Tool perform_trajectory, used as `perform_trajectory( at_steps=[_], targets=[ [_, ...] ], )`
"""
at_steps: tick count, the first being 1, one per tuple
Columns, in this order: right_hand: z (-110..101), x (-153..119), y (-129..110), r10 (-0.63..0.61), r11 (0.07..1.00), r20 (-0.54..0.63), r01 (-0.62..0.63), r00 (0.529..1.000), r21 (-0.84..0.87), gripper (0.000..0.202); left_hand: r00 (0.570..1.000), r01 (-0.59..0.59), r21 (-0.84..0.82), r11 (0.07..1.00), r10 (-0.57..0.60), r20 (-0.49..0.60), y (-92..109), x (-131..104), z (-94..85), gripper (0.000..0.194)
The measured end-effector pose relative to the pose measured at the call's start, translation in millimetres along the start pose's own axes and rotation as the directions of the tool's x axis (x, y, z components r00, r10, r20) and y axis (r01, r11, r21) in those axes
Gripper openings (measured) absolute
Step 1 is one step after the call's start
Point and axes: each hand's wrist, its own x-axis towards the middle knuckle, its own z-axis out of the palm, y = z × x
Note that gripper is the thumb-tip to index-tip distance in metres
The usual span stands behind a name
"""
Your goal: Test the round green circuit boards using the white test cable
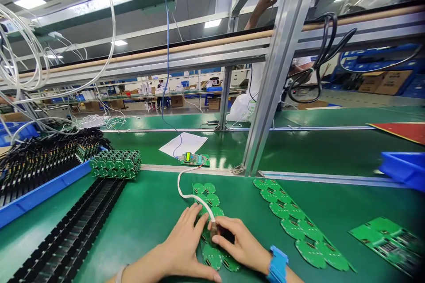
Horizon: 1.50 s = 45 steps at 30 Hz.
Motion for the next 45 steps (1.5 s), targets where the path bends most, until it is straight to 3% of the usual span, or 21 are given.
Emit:
perform_trajectory(
  at_steps=[4,11,17,28,37,45],
  targets=[
    [-1.6,1.8,-2.1,-0.018,1.0,-0.001,0.018,1.0,-0.023,0.024,0.988,0.005,0.01,1.0,-0.007,0.151,-4.3,2.8,-0.7,0.111],
    [-2.1,1.3,-3.0,0.006,1.0,0.006,-0.006,1.0,-0.016,0.021,0.998,-0.019,-0.003,1.0,0.019,0.062,-4.7,2.5,5.1,0.104],
    [0.3,-0.4,1.8,0.02,0.999,-0.002,-0.02,1.0,-0.026,0.02,0.998,-0.005,0.008,1.0,0.004,0.064,-3.5,8.5,-4.5,0.088],
    [0.6,-0.6,4.6,0.026,1.0,0.015,-0.026,1.0,-0.016,0.025,0.999,-0.024,0.005,1.0,0.024,0.045,-9.6,7.2,-5.4,0.09],
    [-1.5,0.3,-2.3,0.034,0.999,0.015,-0.034,0.999,0.009,0.022,0.991,0.006,0.006,1.0,-0.007,0.136,-15.6,11.5,-9.1,0.08],
    [-1.7,0.0,-3.1,0.039,0.999,0.009,-0.04,0.999,0.02,0.023,0.99,-0.015,0.013,1.0,0.013,0.142,-15.7,12.3,-8.4,0.088]
  ],
)
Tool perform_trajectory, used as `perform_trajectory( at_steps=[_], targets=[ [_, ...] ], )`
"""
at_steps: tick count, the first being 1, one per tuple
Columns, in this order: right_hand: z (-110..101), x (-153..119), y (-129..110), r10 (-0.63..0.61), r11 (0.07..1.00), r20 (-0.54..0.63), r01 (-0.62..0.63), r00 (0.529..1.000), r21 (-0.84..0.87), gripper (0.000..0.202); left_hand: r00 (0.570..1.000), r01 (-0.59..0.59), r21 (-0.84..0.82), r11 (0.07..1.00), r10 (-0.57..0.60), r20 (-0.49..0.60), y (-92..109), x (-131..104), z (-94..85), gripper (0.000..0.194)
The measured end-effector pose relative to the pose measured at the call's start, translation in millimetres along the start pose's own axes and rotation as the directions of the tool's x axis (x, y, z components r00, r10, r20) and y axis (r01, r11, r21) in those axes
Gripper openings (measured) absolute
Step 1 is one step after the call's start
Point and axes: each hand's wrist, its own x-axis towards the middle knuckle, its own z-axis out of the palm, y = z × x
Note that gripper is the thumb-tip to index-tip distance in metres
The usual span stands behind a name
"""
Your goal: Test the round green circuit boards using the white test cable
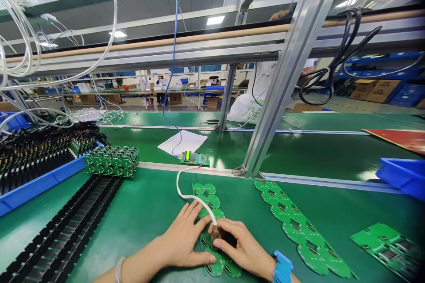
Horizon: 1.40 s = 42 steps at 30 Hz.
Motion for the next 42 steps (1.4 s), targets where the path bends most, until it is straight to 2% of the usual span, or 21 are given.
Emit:
perform_trajectory(
  at_steps=[3,6,8,11,13,15,22,29,37,42],
  targets=[
    [-1.7,-0.4,1.0,0.03,0.997,-0.022,-0.028,0.999,0.076,0.025,1.0,-0.001,0.003,1.0,0.001,-0.016,0.5,-0.4,-0.2,0.087],
    [-5.6,0.9,9.5,0.093,0.98,-0.143,-0.065,0.985,0.188,0.029,0.998,-0.033,-0.008,0.999,0.033,-0.051,-0.1,-4.0,-0.1,0.09],
    [-9.0,3.0,19.6,0.154,0.973,-0.286,-0.094,0.946,0.212,0.031,0.994,-0.097,-0.012,0.995,0.096,-0.061,-1.1,-8.0,0.1,0.091],
    [-14.3,7.0,37.6,0.23,0.969,-0.469,-0.156,0.852,0.193,0.039,0.981,-0.188,0.005,0.982,0.188,-0.037,-1.9,-13.6,0.9,0.091],
    [-17.4,9.6,48.1,0.255,0.966,-0.528,-0.185,0.81,0.182,0.043,0.973,-0.229,0.034,0.973,0.23,-0.009,-1.2,-15.3,1.8,0.087],
    [-19.6,12.1,55.5,0.262,0.964,-0.545,-0.192,0.797,0.182,0.043,0.965,-0.262,0.059,0.963,0.262,0.012,0.2,-15.0,3.3,0.083],
    [-20.6,17.8,59.8,0.255,0.966,-0.489,-0.195,0.834,0.17,0.037,0.959,-0.284,0.034,0.958,0.284,0.003,3.6,-12.4,11.0,0.084],
    [-21.0,17.3,59.9,0.25,0.967,-0.46,-0.2,0.852,0.156,0.033,0.96,-0.279,-0.005,0.96,0.279,-0.031,3.0,-12.6,14.3,0.086],
    [-21.3,18.0,49.4,0.201,0.977,-0.415,-0.214,0.887,0.017,0.025,0.968,-0.25,-0.024,0.968,0.249,-0.012,4.8,-12.1,14.9,0.086],
    [-20.6,19.2,49.9,0.194,0.977,-0.416,-0.214,0.888,0.0,0.025,0.967,-0.253,-0.04,0.967,0.253,-0.019,5.0,-13.4,13.2,0.085]
  ],
)
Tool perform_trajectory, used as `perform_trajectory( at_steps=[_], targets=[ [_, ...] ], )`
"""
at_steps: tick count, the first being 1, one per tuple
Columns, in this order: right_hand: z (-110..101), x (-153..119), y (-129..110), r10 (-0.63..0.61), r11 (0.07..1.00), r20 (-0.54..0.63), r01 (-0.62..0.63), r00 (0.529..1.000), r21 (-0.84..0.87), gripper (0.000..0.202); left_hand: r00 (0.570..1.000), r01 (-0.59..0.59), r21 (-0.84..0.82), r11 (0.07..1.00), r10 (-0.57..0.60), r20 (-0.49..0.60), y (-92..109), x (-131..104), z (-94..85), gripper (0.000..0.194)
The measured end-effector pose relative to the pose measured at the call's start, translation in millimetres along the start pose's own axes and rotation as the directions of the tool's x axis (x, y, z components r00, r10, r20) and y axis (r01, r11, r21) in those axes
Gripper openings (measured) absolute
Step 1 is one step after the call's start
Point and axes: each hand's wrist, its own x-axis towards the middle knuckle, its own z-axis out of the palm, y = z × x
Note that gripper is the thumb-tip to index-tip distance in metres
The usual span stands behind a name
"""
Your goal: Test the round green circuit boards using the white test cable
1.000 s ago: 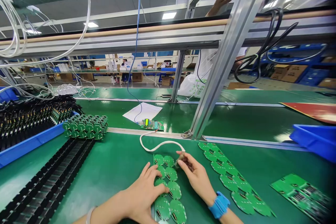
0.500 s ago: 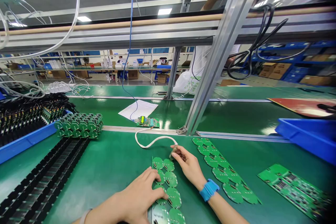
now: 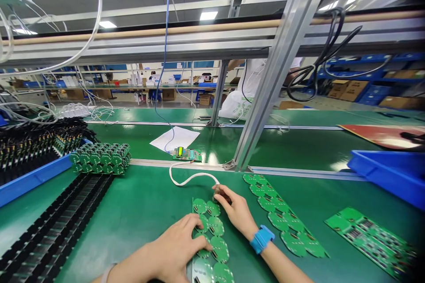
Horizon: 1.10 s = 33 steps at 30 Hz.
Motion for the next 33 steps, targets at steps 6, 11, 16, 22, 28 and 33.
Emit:
perform_trajectory(
  at_steps=[6,11,16,22,28,33],
  targets=[
    [0.4,-0.8,1.6,0.007,1.0,-0.008,-0.007,1.0,0.018,0.027,1.0,-0.023,0.021,1.0,0.023,-0.001,0.4,-1.9,-1.4,0.086],
    [0.3,-1.2,-0.1,0.01,0.999,-0.016,-0.01,1.0,0.03,0.028,0.999,-0.029,0.096,0.995,0.031,-0.01,1.9,-1.3,-2.8,0.079],
    [0.7,-0.7,-0.1,0.012,0.999,-0.018,-0.011,1.0,0.031,0.03,0.999,-0.017,0.112,0.994,0.022,-0.046,4.4,1.1,-4.6,0.07],
    [0.9,-1.4,0.9,0.001,1.0,-0.034,0.0,0.999,0.025,0.031,0.998,-0.033,0.112,0.993,0.039,-0.054,4.6,0.3,-4.5,0.073],
    [1.5,-1.3,1.7,-0.011,1.0,-0.038,0.012,0.999,0.025,0.033,0.998,-0.041,0.126,0.991,0.046,-0.038,2.3,-1.6,-4.8,0.075],
    [1.9,-0.3,2.1,-0.006,1.0,-0.037,0.007,0.999,0.024,0.033,0.997,-0.076,0.146,0.986,0.079,-0.019,2.3,-0.7,-7.0,0.078]
  ],
)
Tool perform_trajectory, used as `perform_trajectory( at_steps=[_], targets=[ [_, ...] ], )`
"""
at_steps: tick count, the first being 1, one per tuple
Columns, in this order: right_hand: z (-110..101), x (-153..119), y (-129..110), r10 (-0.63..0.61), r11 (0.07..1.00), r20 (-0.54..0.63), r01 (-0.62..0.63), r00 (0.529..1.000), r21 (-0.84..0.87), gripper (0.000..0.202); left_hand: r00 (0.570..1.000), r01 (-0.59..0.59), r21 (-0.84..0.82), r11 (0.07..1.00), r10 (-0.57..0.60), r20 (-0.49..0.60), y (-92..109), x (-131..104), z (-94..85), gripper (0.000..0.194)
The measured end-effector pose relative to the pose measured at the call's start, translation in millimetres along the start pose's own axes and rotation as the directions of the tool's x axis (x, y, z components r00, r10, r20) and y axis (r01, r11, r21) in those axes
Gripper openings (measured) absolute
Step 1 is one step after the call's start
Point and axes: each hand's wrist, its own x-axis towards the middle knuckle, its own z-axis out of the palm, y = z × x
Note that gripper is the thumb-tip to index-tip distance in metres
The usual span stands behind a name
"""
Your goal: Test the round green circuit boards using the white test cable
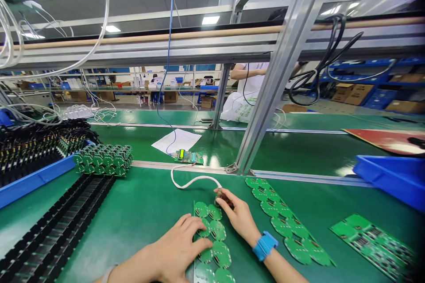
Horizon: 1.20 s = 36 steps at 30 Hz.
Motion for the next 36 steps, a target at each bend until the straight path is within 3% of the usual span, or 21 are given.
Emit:
perform_trajectory(
  at_steps=[20,36],
  targets=[
    [-0.1,-0.4,-1.3,0.0,1.0,-0.015,0.0,1.0,0.005,0.036,0.999,0.025,0.046,0.999,-0.024,-0.03,0.1,0.0,5.4,0.073],
    [-0.1,-0.3,0.2,-0.001,1.0,0.004,0.001,1.0,0.003,0.031,0.997,0.071,0.089,0.993,-0.069,-0.023,-3.0,1.4,7.8,0.088]
  ],
)
